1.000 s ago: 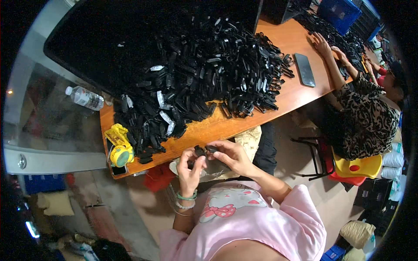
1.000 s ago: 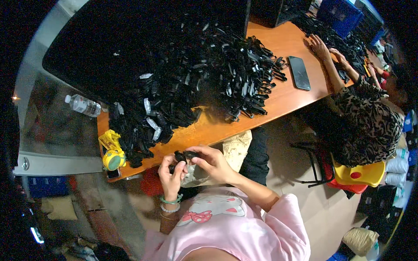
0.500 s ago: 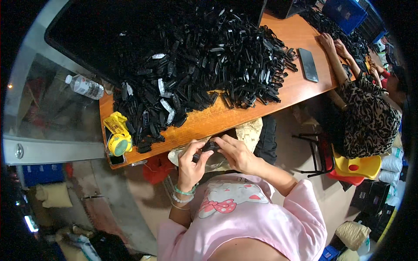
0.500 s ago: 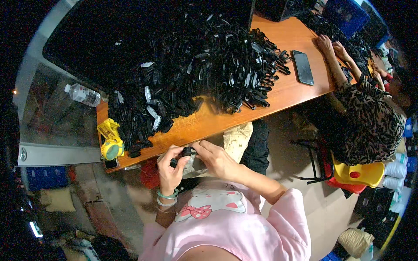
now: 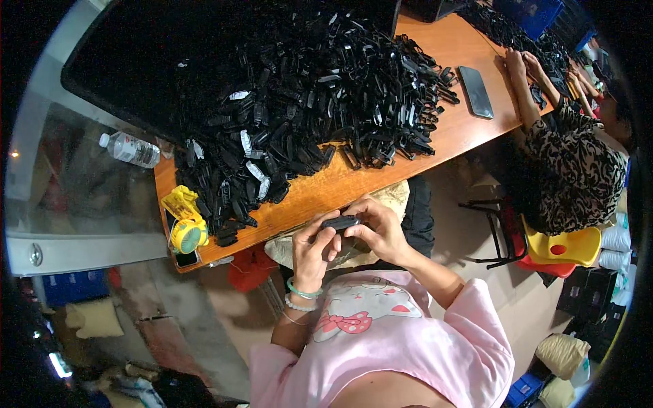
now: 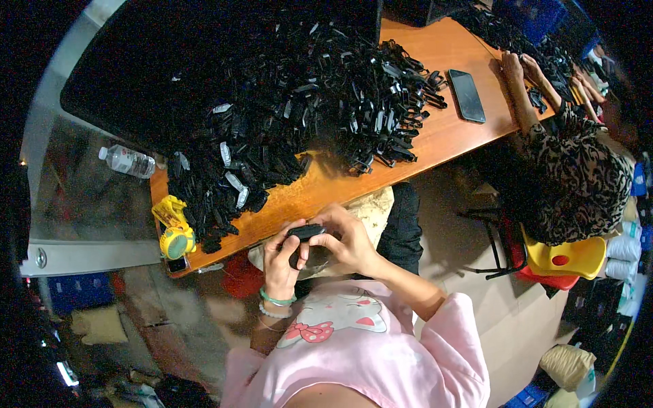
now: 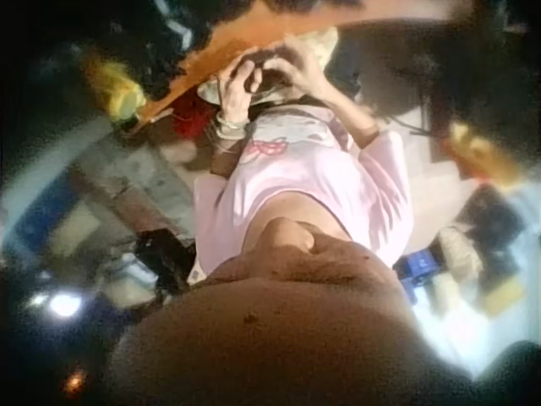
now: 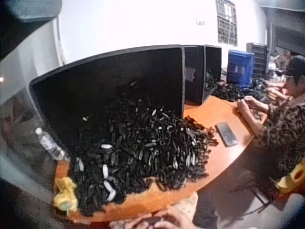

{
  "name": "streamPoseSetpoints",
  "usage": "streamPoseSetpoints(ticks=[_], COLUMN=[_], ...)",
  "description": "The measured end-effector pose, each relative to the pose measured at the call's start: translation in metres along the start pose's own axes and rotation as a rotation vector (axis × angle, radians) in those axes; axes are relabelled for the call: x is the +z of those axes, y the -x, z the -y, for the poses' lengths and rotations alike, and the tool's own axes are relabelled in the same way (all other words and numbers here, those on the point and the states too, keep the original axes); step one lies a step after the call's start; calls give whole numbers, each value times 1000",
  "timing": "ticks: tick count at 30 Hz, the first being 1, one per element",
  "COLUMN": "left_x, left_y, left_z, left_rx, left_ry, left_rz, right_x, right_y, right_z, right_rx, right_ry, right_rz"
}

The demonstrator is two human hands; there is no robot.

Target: The person assembles small black plastic components by hand, picking them from a large pile on a table and joining parts together.

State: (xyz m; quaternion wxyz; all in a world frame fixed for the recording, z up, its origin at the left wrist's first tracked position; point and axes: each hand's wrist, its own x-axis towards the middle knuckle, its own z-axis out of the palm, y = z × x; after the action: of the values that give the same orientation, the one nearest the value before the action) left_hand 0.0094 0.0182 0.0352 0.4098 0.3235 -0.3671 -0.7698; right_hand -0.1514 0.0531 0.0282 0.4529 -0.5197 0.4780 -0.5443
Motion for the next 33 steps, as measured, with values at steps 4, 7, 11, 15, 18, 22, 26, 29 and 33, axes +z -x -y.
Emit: streamPoseSetpoints(ticks=[4,7,11,15,18,22,26,29,33], left_x=[-2,-19,-22,-29,-34,-44,-40,-38,-49], left_y=[-2,-12,-22,-63,-89,-99,-89,-79,-63], left_z=[2,19,21,0,-11,-3,6,13,31], left_rx=[-45,86,529,756,754,841,949,996,870], left_ry=[-84,-483,-1119,-1361,-1662,-1887,-1738,-1602,-1268], left_rz=[20,15,23,-192,-242,-243,-251,-238,-269], right_x=[4,-3,-15,-18,-15,-2,-7,-10,-13], right_y=[4,-5,-29,-59,-67,-51,-43,-42,-41], right_z=[-6,-20,-29,-44,-54,-43,-41,-32,-31], right_rx=[-51,-75,-133,12,103,-90,-69,-47,-84], right_ry=[-6,241,745,1007,1104,1124,1043,849,546], right_rz=[-102,-65,-152,-245,-248,-312,-312,-363,-353])
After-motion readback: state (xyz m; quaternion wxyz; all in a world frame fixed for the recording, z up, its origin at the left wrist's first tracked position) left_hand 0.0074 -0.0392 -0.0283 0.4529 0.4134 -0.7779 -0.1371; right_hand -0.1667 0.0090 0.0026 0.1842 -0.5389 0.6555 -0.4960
